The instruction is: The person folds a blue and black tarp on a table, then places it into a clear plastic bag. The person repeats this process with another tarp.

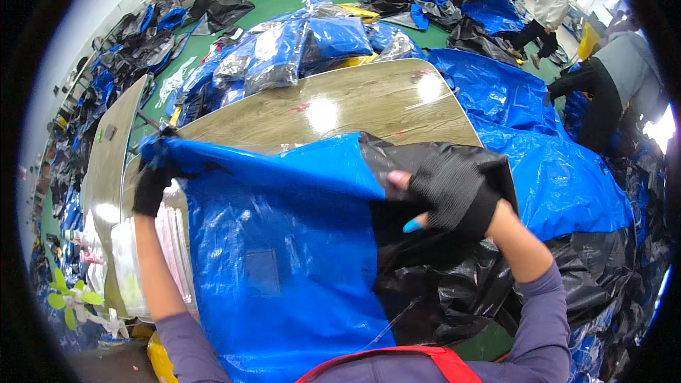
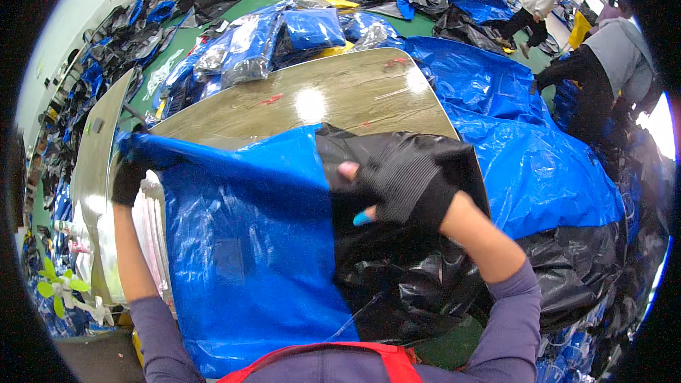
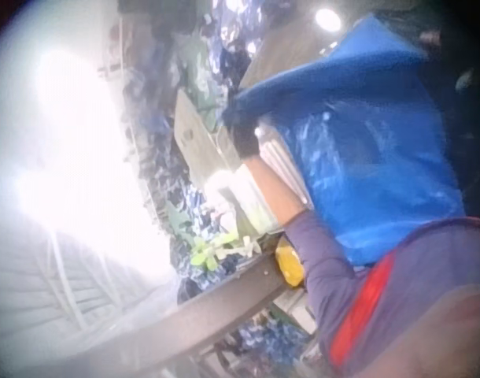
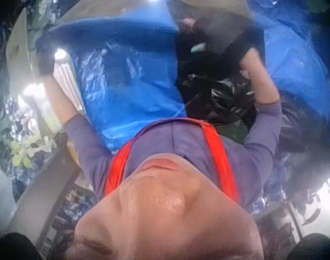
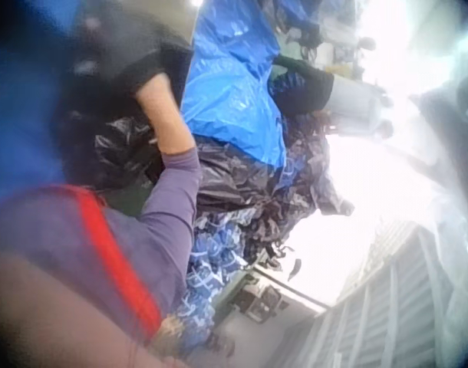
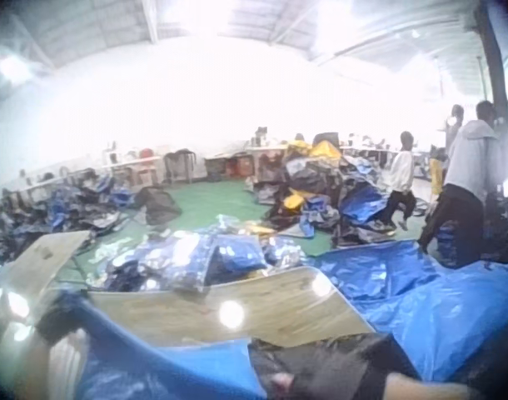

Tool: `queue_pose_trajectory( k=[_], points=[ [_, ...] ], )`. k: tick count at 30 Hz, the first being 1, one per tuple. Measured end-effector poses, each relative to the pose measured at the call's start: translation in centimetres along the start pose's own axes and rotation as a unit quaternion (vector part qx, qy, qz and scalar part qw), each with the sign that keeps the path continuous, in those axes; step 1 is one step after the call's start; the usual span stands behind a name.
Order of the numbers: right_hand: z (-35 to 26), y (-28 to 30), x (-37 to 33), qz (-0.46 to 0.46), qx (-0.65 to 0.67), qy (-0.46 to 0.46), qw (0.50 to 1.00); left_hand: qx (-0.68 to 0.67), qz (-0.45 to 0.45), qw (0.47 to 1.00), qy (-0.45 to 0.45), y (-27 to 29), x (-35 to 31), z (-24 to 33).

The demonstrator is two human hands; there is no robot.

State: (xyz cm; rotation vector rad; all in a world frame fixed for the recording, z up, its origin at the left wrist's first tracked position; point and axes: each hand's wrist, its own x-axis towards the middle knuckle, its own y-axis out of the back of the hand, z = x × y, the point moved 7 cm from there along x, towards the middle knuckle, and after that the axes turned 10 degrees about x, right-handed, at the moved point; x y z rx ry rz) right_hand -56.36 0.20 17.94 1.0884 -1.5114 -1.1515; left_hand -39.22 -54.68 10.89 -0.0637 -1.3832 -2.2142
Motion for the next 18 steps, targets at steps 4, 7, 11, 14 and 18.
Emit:
queue_pose_trajectory(
  k=[4, 7, 11, 14, 18],
  points=[
    [11.9, 1.0, -3.0, 0.013, 0.352, -0.292, 0.889, -0.326, 0.307, 0.892, 0.06, 1.8, -5.9, 2.3],
    [15.7, -2.8, -4.4, -0.043, 0.636, -0.23, 0.736, 0.071, 0.372, 0.925, -0.042, -5.5, -9.4, 15.1],
    [17.2, -7.0, -3.1, -0.089, 0.519, -0.206, 0.825, 0.058, -0.045, 0.96, -0.271, -22.9, -8.6, 29.7],
    [14.0, -8.2, -1.2, -0.067, 0.453, -0.21, 0.864, 0.034, -0.149, 0.931, -0.332, -28.2, -8.4, 33.8],
    [8.1, -6.8, 0.1, -0.001, 0.138, -0.165, 0.977, -0.184, -0.223, 0.934, -0.209, -29.4, -7.4, 33.3]
  ],
)
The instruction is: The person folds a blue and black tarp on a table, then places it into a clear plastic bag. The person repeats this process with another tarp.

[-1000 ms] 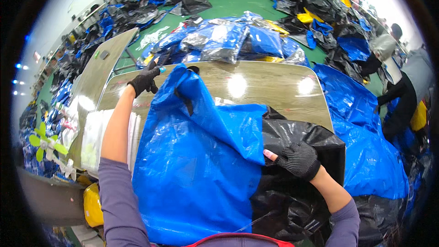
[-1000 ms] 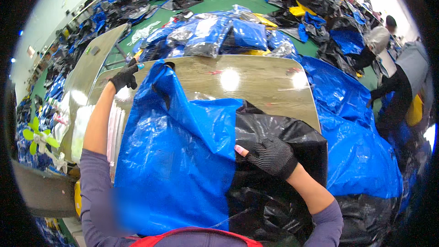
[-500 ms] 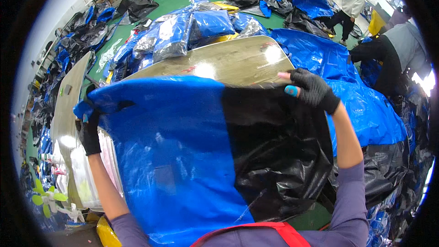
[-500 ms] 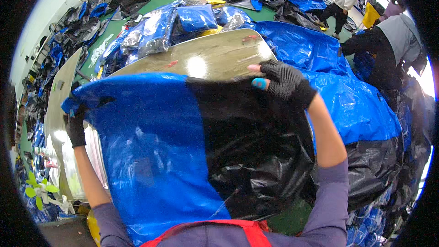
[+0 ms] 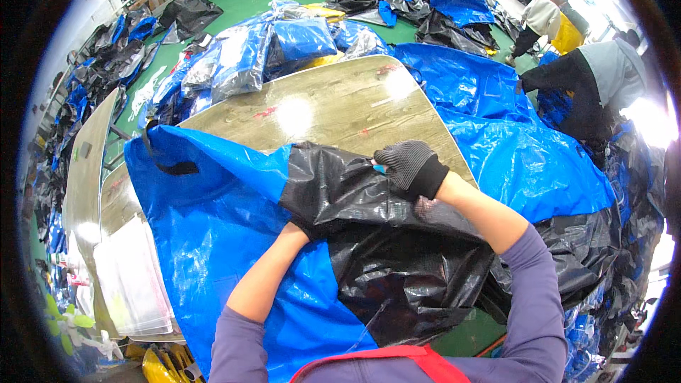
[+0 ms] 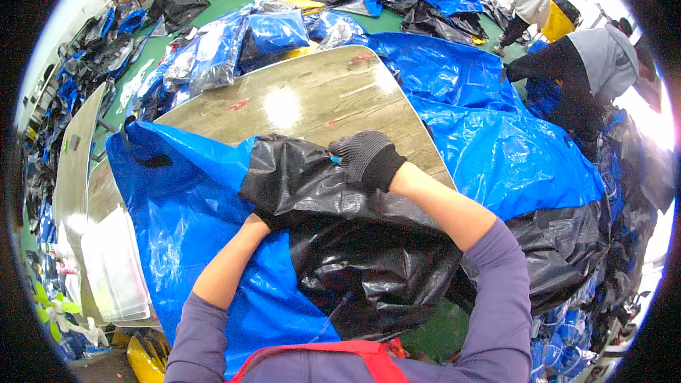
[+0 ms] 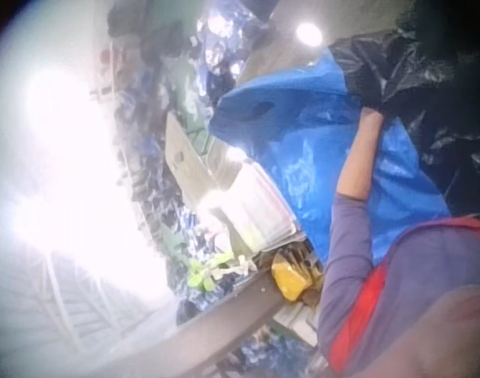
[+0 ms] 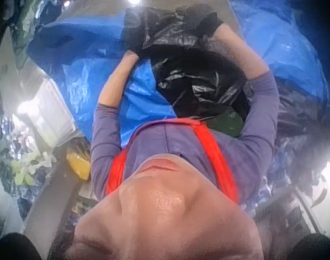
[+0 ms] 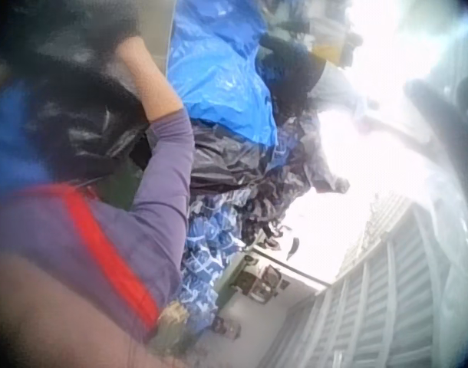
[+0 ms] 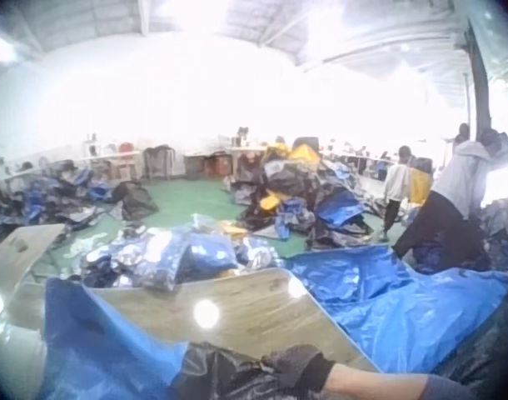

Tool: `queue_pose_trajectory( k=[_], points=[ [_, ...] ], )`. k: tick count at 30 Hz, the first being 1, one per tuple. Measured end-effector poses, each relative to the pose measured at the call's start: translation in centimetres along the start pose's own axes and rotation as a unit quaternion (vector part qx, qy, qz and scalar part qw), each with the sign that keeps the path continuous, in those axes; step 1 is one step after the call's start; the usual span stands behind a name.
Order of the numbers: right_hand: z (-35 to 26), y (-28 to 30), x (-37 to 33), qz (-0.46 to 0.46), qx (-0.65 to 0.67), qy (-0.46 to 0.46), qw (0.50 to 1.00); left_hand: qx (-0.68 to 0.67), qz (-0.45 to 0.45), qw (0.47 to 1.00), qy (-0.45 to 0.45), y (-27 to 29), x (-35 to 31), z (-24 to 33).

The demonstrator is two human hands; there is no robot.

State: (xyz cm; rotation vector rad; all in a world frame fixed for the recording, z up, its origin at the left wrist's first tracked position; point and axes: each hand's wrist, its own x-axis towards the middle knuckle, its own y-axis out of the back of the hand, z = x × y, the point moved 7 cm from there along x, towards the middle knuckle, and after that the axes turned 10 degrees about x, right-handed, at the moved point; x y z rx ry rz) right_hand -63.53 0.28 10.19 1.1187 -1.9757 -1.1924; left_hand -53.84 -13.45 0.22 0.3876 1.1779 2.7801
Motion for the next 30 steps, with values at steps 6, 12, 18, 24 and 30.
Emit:
queue_pose_trajectory(
  k=[6, 12, 18, 24, 30],
  points=[
    [5.8, 9.1, -1.3, 0.259, -0.008, -0.191, 0.947, 0.299, 0.008, 0.954, -0.04, 0.1, -0.1, 1.3],
    [7.0, 9.1, -1.0, 0.199, 0.043, -0.11, 0.973, 0.318, 0.037, 0.947, -0.034, 0.7, 0.7, 1.9],
    [1.9, 9.6, 2.2, 0.032, -0.164, -0.309, 0.936, 0.31, 0.02, 0.946, -0.095, -0.5, 0.5, 1.6],
    [-0.4, 1.6, 3.5, 0.116, -0.071, 0.069, 0.988, 0.322, 0.043, 0.943, -0.073, 0.1, 0.7, 2.1],
    [8.4, -6.3, 3.8, -0.069, -0.195, -0.057, 0.977, 0.282, 0.067, 0.95, -0.12, 2.5, -0.6, 2.4]
  ],
)
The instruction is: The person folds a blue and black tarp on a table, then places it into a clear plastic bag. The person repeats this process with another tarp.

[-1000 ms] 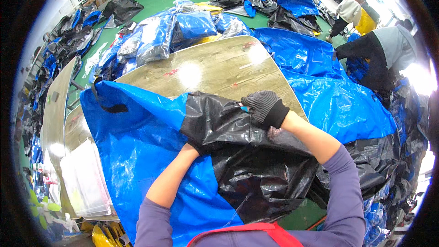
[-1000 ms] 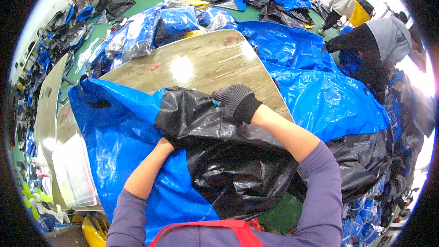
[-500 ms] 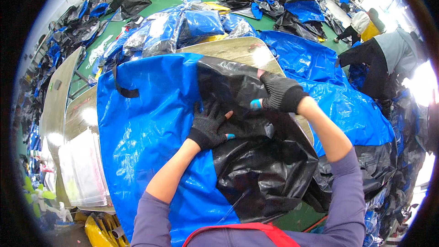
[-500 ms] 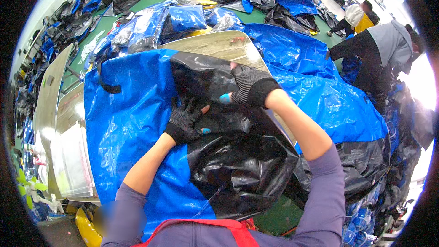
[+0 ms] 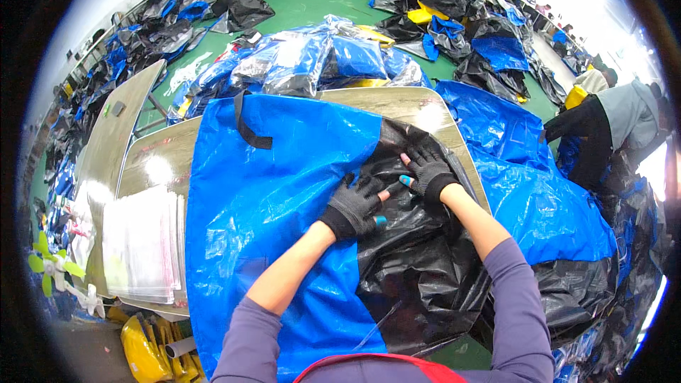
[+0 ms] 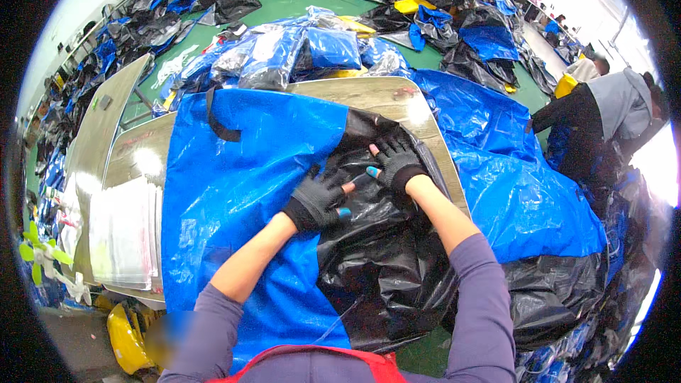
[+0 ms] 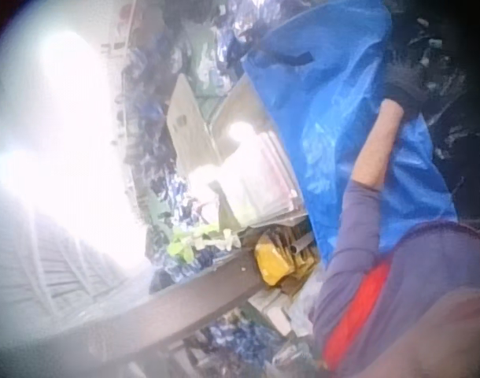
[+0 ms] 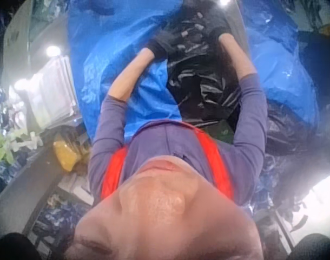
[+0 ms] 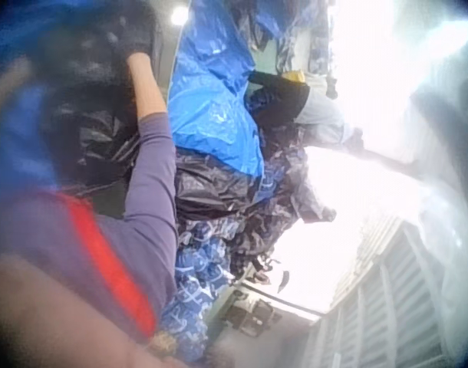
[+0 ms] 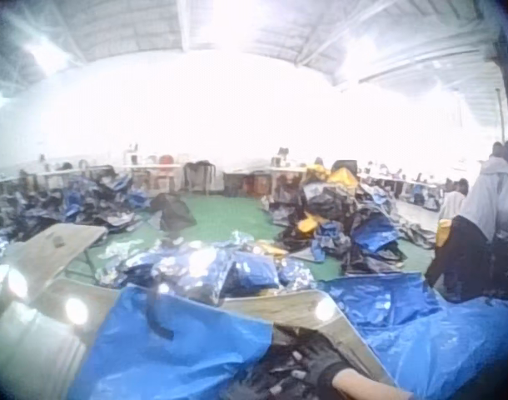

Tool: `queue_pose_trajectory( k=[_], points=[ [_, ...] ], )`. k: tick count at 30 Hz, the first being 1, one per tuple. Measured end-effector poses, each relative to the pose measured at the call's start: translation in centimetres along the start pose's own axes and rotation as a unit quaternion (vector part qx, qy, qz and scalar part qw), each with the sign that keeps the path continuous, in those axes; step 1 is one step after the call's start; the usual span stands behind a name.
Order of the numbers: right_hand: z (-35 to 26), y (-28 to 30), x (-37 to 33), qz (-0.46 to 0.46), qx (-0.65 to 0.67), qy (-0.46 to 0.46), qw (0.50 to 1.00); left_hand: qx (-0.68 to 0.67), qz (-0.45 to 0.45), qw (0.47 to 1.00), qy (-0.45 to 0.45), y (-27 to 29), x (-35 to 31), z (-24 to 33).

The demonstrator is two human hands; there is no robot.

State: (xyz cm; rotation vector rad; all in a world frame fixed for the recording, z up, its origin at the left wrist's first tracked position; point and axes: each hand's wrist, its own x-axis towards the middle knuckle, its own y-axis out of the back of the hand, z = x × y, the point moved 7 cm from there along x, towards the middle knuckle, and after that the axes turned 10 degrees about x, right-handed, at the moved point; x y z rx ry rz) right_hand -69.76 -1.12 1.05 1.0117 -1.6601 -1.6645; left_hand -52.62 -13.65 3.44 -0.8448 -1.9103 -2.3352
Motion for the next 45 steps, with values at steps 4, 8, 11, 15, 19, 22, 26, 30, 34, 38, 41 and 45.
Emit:
queue_pose_trajectory(
  k=[4, 8, 11, 15, 19, 22, 26, 30, 34, 38, 41, 45],
  points=[
    [-0.6, 1.7, -0.8, 0.018, 0.027, 0.027, 0.999, 0.157, -0.081, 0.955, 0.237, 2.8, -7.3, -10.7],
    [-0.8, 2.4, 0.4, -0.037, 0.082, 0.012, 0.996, -0.301, -0.074, 0.871, 0.381, 4.3, -13.3, -17.8],
    [-0.5, 9.1, 4.3, 0.224, 0.153, -0.005, 0.962, 0.065, -0.011, 0.973, 0.22, 7.3, -10.6, -14.8],
    [-6.2, 12.2, 9.2, -0.048, 0.124, -0.059, 0.989, 0.077, -0.144, 0.974, 0.157, 1.5, -5.1, -5.7],
    [-18.8, 15.7, -0.2, 0.242, 0.071, 0.221, 0.942, 0.178, -0.053, 0.963, 0.197, -0.2, -4.6, -5.7],
    [-20.9, 9.5, -9.1, 0.21, 0.09, 0.342, 0.911, 0.169, -0.083, 0.957, 0.221, -1.7, -10.1, -10.4],
    [-13.8, 0.8, -13.1, 0.108, 0.172, 0.28, 0.938, 0.192, -0.101, 0.925, 0.313, 5.9, -24.5, -20.2],
    [-14.0, -1.8, -12.3, -0.023, 0.092, 0.248, 0.964, -0.003, 0.025, 0.872, 0.489, 20.5, -32.0, -27.5],
    [-18.3, 2.0, -9.7, -0.221, 0.009, 0.208, 0.953, -0.336, 0.031, 0.901, 0.273, 21.3, -20.2, -20.3],
    [-17.2, 9.2, -7.6, -0.142, 0.074, 0.197, 0.967, 0.221, -0.224, 0.945, 0.089, 10.9, -13.2, -9.0],
    [-10.6, 11.2, -9.2, 0.11, -0.011, 0.065, 0.992, 0.249, -0.191, 0.925, 0.213, 8.0, -15.7, -8.1],
    [-6.5, 1.4, -11.6, 0.045, 0.085, -0.014, 0.995, 0.216, -0.132, 0.927, 0.275, 6.1, -19.7, -10.4]
  ],
)
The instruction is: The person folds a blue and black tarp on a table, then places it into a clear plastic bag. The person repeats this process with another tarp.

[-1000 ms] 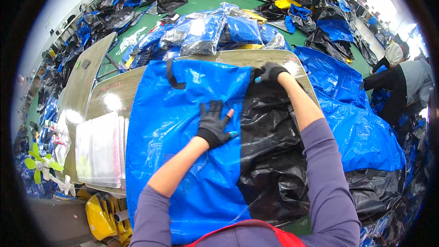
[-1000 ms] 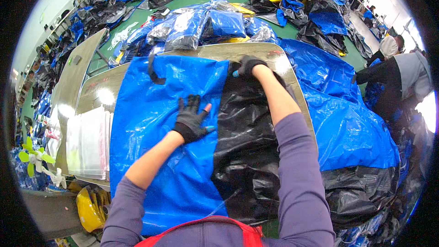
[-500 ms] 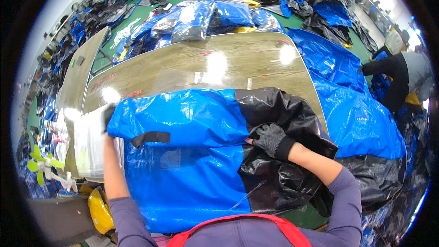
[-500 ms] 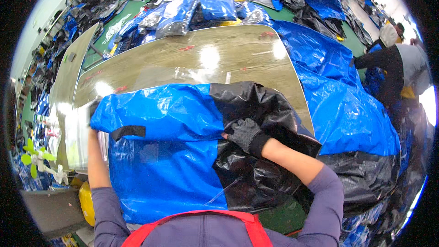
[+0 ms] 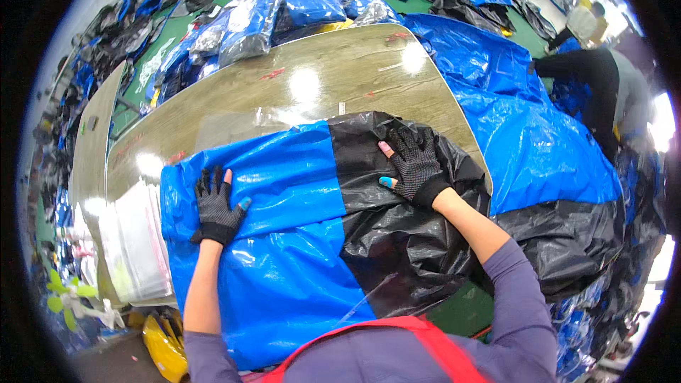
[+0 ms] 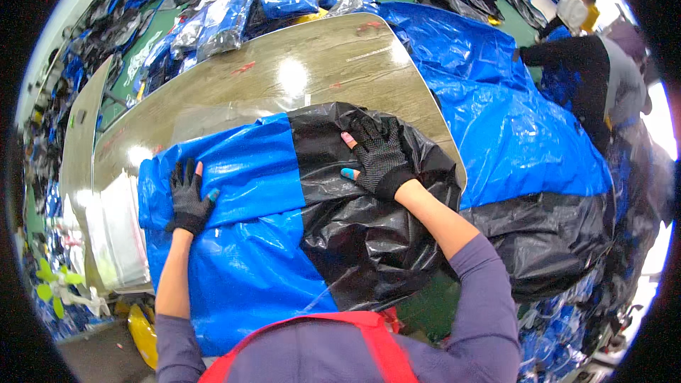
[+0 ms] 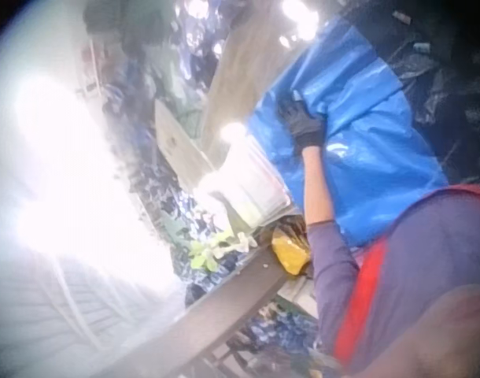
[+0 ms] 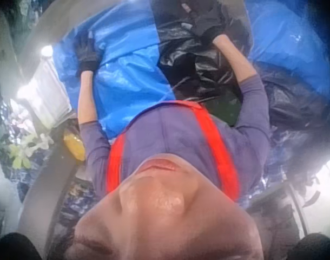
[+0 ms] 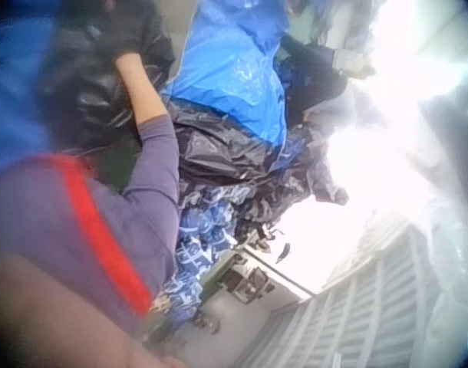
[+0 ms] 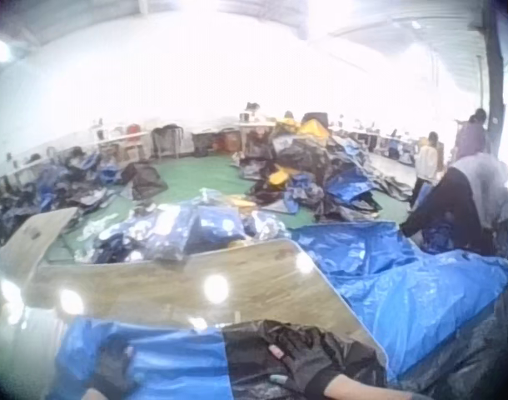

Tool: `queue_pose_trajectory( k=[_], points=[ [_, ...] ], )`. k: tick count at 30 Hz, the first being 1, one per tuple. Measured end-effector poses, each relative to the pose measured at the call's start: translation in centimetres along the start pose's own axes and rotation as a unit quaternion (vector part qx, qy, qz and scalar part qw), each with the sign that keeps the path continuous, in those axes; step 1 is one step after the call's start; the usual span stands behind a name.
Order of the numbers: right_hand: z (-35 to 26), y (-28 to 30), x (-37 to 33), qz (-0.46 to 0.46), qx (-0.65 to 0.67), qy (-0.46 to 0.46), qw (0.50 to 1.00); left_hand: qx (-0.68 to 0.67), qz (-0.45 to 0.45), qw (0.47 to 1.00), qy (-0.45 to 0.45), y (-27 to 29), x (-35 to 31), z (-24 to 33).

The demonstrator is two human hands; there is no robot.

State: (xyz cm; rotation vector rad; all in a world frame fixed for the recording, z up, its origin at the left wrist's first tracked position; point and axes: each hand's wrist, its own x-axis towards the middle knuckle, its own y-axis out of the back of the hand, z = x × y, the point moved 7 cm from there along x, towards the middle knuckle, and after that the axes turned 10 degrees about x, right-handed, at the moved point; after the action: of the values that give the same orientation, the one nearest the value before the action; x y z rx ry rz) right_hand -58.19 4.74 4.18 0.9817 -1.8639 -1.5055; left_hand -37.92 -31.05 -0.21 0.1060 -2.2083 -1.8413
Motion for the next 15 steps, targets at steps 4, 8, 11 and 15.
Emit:
queue_pose_trajectory(
  k=[4, 8, 11, 15],
  points=[
    [1.1, -2.4, -0.5, 0.051, 0.0, 0.045, 0.998, 0.106, -0.052, 0.989, 0.084, -1.8, -2.1, -5.0],
    [0.1, -0.8, 0.4, -0.06, -0.044, -0.009, 0.997, 0.128, -0.183, 0.96, 0.167, -1.0, -4.8, -11.3],
    [-0.8, 1.9, 1.0, -0.05, -0.036, 0.019, 0.998, 0.133, -0.349, 0.925, 0.065, -1.3, -2.8, -11.9],
    [0.9, 6.5, 0.4, 0.292, -0.061, 0.04, 0.954, 0.007, 0.098, 0.994, 0.057, 4.9, 5.5, -8.7]
  ],
)
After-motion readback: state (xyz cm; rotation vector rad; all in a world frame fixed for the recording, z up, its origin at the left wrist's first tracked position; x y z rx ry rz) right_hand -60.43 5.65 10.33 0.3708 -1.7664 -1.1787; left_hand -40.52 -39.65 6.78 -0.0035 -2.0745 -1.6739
